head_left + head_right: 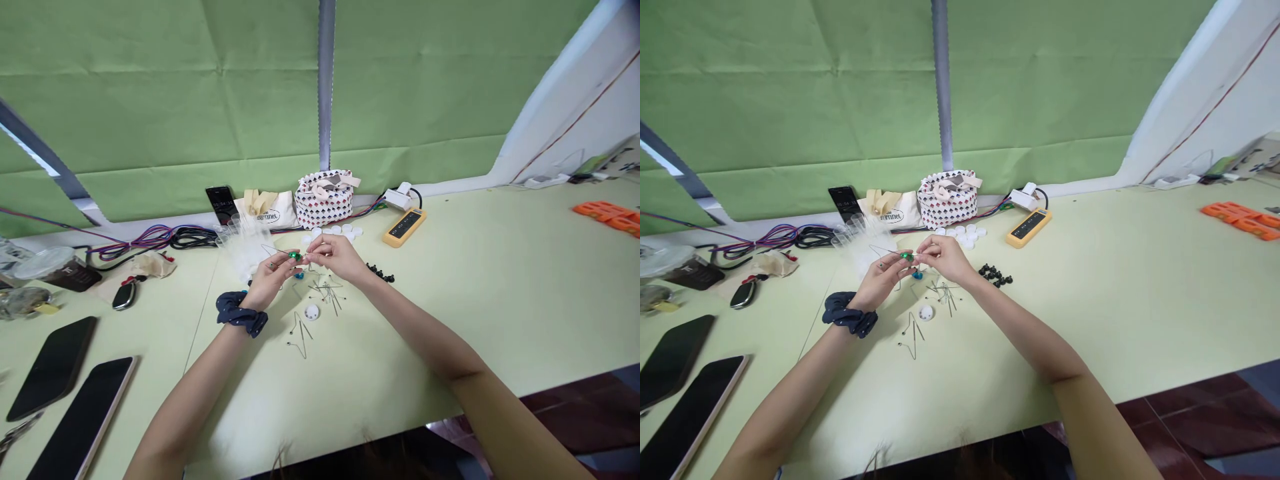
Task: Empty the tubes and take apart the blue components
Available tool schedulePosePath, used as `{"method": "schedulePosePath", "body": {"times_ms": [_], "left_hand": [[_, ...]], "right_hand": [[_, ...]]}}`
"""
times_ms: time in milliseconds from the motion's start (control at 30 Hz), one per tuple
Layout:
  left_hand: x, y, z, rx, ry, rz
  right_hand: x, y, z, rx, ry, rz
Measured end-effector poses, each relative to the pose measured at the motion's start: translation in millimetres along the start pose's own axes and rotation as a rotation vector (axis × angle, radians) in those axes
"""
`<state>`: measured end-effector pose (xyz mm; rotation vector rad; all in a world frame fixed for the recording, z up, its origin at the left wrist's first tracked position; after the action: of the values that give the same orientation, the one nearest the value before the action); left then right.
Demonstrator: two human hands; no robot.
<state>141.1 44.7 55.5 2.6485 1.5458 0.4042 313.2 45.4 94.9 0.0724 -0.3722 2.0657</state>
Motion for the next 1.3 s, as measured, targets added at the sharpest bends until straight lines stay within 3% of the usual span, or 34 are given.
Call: {"method": "schedulePosePath", "body": {"times_ms": [133, 333, 467, 667, 1033, 1300], "left_hand": [[-1.2, 0.8, 0.1, 0.007, -0.02, 0.015], [-2.8, -4.2, 0.2, 0.111, -0.033, -0.046], [-2.9, -8.6, 2.2, 0.123, -0.072, -0.098], [-2.1, -8.9, 6.3, 0.097, -0.155, 0.002], [-3.3, -9.1, 10.5, 0.043, -0.119, -0.009], [-3.2, -8.9, 10.6, 0.047, -0.086, -0.032]], "right_hand": [[0.4, -5.4, 1.7, -0.09, -0.048, 0.0], [-1.8, 0.6, -5.7, -0.092, 0.072, 0.108], [-1.2, 1.7, -9.4, -0.177, 0.088, 0.103], [2.6, 0.8, -16.5, -0.196, 0.062, 0.218], [4.8, -1.3, -25.1, -0.115, 0.138, 0.089], [4.0, -0.1, -17.6, -0.129, 0.183, 0.081]]}}
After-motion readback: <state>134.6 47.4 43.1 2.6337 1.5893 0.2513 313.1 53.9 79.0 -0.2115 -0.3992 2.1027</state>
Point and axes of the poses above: each hand's wrist, its own x-axis towards the middle knuckle, its own y-axis out of the palm, z = x × y, the point moved 2 cm from there along x, towards the middle knuckle, and after that the axes turned 13 degrees about z, right-handed, at the moved point
